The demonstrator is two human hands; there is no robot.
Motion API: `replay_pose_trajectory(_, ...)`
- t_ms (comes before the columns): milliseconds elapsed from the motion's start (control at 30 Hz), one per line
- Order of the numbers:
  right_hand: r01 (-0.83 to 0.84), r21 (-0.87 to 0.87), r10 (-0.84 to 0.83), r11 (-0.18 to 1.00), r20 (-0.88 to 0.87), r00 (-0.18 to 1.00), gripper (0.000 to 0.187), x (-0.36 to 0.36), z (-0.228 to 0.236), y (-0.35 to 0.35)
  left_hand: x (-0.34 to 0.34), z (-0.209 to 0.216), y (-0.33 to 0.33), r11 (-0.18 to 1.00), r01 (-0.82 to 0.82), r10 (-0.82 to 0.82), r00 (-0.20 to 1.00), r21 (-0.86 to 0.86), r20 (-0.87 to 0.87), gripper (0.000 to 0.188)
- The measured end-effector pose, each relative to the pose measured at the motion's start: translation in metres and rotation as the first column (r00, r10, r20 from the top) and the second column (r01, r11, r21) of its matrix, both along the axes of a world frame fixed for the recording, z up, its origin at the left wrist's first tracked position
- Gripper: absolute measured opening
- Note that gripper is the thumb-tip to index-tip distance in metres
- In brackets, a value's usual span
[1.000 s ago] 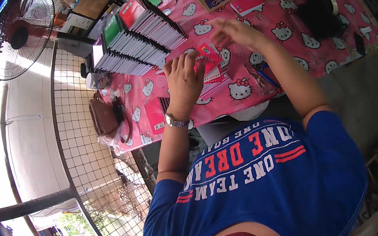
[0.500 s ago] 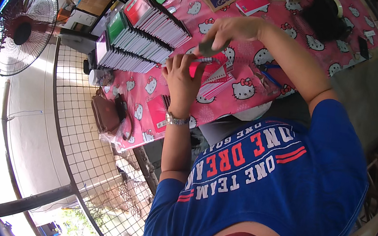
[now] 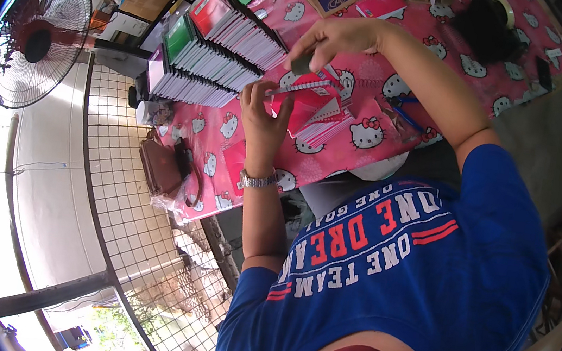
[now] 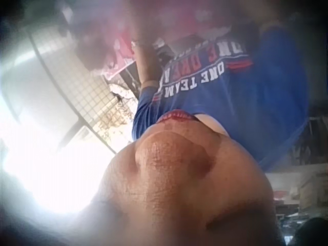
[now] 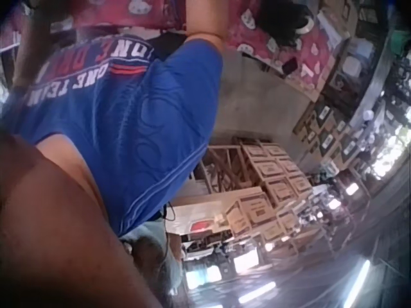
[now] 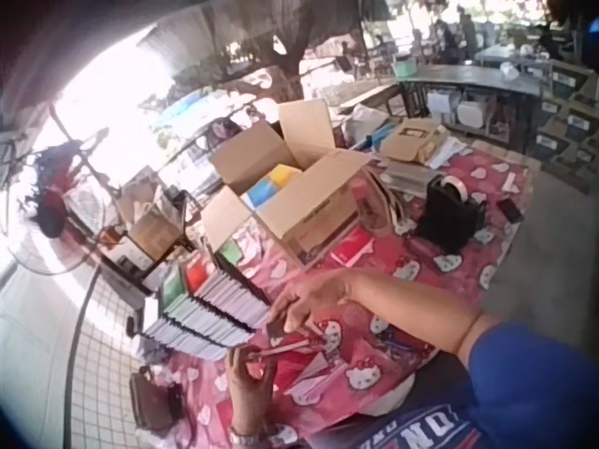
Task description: The person assembles pink notepads by hand, inserting a metal spiral binding into the perforated edges of the paper and covers.
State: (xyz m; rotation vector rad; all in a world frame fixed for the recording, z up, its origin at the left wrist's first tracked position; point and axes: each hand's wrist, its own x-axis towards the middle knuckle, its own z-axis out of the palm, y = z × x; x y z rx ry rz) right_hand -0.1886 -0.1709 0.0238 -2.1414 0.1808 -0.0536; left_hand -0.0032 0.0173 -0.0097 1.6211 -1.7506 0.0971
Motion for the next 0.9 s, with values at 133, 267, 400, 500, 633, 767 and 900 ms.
replay_pose_trajectory(133, -0.183, 0.481, 0.090, 0.858, 0.210, 0.974, 0.048, 0.009, -0.010, -0.003, 0.004, 0.000, 0.000, 0.998, -0.031, 0.033, 0.999, 0.060, -0.022, 0.029)
replay_pose_trajectory(267, -0.025, 0.330, 0.003, 0.944, 0.067, 0.998, 0.047, 0.017, -0.005, -0.007, 0.003, 0.006, -0.004, 0.992, -0.017, 0.033, 0.991, 0.125, -0.127, 0.028)
replay_pose_trajectory(400, -0.001, -0.053, -0.004, 0.999, -0.088, 0.996, 0.046, 0.018, 0.005, 0.003, 0.005, 0.004, -0.003, 0.989, 0.015, 0.019, 0.974, 0.146, -0.226, 0.027)
replay_pose_trajectory(500, -0.259, 0.599, 0.105, 0.758, 0.280, 0.954, 0.043, 0.021, -0.008, -0.001, 0.008, 0.002, -0.005, 0.992, 0.043, -0.015, 0.971, 0.115, -0.238, 0.027)
replay_pose_trajectory(633, -0.162, 0.589, -0.019, 0.792, 0.289, 0.957, 0.041, 0.022, -0.010, 0.003, 0.008, 0.002, -0.005, 0.987, 0.012, 0.022, 0.978, 0.162, -0.208, 0.028)
replay_pose_trajectory(767, -0.031, 0.205, 0.028, 0.978, 0.018, 0.999, 0.041, 0.024, -0.018, -0.007, 0.010, 0.000, -0.002, 0.991, 0.005, 0.023, 0.978, 0.137, -0.208, 0.028)
replay_pose_trajectory(900, 0.544, -0.280, -0.594, 0.791, -0.134, 0.793, 0.031, -0.017, -0.112, -0.061, 0.000, 0.008, -0.010, 0.986, -0.008, 0.049, 0.969, 0.166, -0.241, 0.027)
